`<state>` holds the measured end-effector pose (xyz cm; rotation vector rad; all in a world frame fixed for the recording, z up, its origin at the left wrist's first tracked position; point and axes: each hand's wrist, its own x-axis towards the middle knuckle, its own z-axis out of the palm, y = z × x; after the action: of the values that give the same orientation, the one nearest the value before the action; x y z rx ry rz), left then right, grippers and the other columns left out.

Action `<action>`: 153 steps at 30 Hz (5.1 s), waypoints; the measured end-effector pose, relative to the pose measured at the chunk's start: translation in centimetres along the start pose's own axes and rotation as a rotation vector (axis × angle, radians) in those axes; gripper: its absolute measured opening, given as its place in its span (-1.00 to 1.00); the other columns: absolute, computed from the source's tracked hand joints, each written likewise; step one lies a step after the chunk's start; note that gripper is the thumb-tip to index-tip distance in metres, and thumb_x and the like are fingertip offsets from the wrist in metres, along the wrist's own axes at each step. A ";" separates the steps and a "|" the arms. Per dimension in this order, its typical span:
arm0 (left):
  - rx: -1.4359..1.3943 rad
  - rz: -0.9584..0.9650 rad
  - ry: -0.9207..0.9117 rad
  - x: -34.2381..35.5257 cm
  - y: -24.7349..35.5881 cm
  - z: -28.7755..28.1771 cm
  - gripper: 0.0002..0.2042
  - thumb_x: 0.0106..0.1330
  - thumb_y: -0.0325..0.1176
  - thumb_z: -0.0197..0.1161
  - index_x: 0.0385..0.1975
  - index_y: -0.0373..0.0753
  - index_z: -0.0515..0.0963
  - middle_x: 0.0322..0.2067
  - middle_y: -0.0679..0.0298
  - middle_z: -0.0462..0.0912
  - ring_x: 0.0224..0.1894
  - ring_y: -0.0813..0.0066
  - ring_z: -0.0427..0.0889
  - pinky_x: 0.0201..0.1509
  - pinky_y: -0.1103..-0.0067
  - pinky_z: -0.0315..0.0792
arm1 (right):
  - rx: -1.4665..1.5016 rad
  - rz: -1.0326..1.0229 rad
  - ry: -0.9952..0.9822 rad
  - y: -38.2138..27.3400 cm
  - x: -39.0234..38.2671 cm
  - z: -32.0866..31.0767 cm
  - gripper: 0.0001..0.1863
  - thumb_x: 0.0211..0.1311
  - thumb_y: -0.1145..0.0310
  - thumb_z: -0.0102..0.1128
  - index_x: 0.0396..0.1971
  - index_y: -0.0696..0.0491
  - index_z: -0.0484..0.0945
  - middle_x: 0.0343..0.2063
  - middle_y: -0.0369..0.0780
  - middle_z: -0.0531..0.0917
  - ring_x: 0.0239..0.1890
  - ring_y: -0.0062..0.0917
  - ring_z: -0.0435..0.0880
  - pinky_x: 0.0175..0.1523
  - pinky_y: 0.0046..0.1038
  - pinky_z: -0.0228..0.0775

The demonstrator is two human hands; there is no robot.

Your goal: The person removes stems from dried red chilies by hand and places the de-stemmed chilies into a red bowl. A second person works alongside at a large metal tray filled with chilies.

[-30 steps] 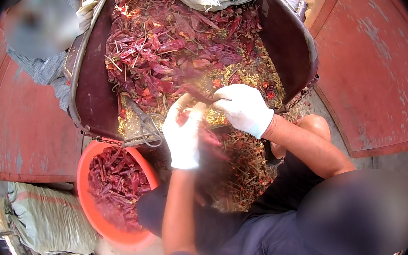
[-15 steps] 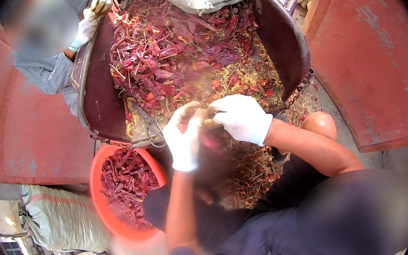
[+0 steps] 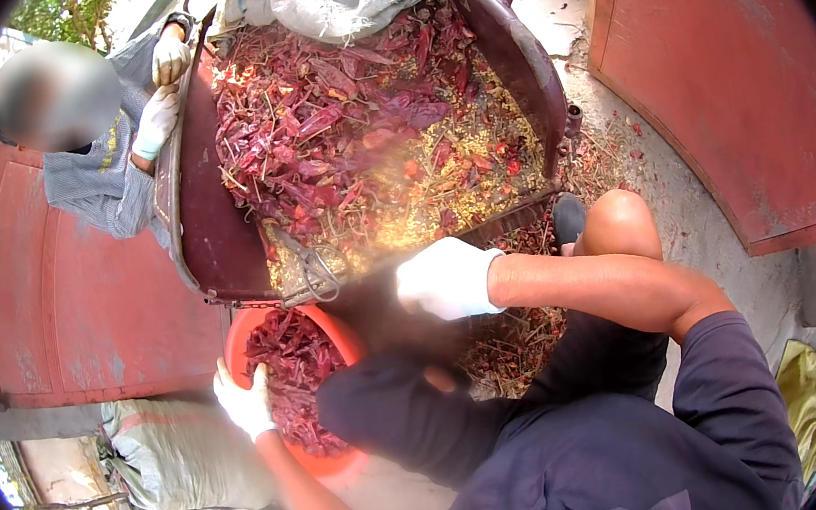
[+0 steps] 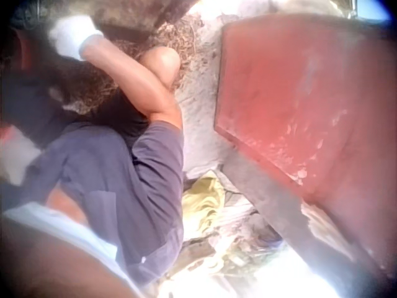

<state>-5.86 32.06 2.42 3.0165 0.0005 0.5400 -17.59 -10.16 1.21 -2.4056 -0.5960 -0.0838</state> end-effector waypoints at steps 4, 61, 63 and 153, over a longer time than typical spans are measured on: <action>-0.252 -0.094 0.015 -0.7 0.2 -0.6 -0.50 0.25 -0.24 0.39 0.15 -0.34 0.53 0.08 0.02 0.60 0.11 0.21 0.58 0.26 0.39 0.38 | 0.043 -0.029 -0.247 -0.3 0.4 1.7 -0.84 0.12 0.30 0.15 -0.40 -0.04 0.70 -0.41 -0.17 0.72 -0.34 -0.19 0.68 -0.21 -0.22 0.51; -1.024 0.058 -0.123 -8.9 26.1 0.8 -0.82 0.32 -0.43 0.31 -0.16 -0.38 0.64 -0.29 0.26 0.70 -0.29 0.59 0.60 -0.11 0.61 0.50 | 0.236 0.446 0.189 1.9 2.4 0.0 -0.64 0.34 0.04 0.05 -0.29 0.05 0.62 -0.30 -0.08 0.70 -0.17 -0.13 0.66 -0.06 -0.16 0.47; -1.077 0.070 -0.080 -8.8 26.6 -0.4 -0.83 0.32 -0.44 0.32 -0.16 -0.37 0.64 -0.29 0.29 0.70 -0.28 0.58 0.60 -0.10 0.60 0.51 | 0.112 0.400 0.155 1.5 2.1 -0.3 -0.69 0.33 0.09 0.06 -0.31 0.02 0.63 -0.34 -0.10 0.70 -0.21 -0.12 0.68 -0.09 -0.15 0.48; -0.643 0.490 -0.483 -0.8 35.0 3.5 -0.71 0.31 -0.19 0.30 -0.08 -0.21 0.67 -0.16 0.12 0.71 -0.11 0.25 0.69 0.01 0.45 0.51 | 1.956 0.941 0.198 4.1 -3.3 -0.6 -0.68 0.41 0.10 0.11 -0.24 0.10 0.57 -0.40 -0.25 0.59 -0.44 -0.58 0.53 -0.36 -0.57 0.44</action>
<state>-5.82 -3.16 1.54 2.4072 -0.7849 -0.1663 -18.68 -14.65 -1.39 -0.5158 0.5085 0.4460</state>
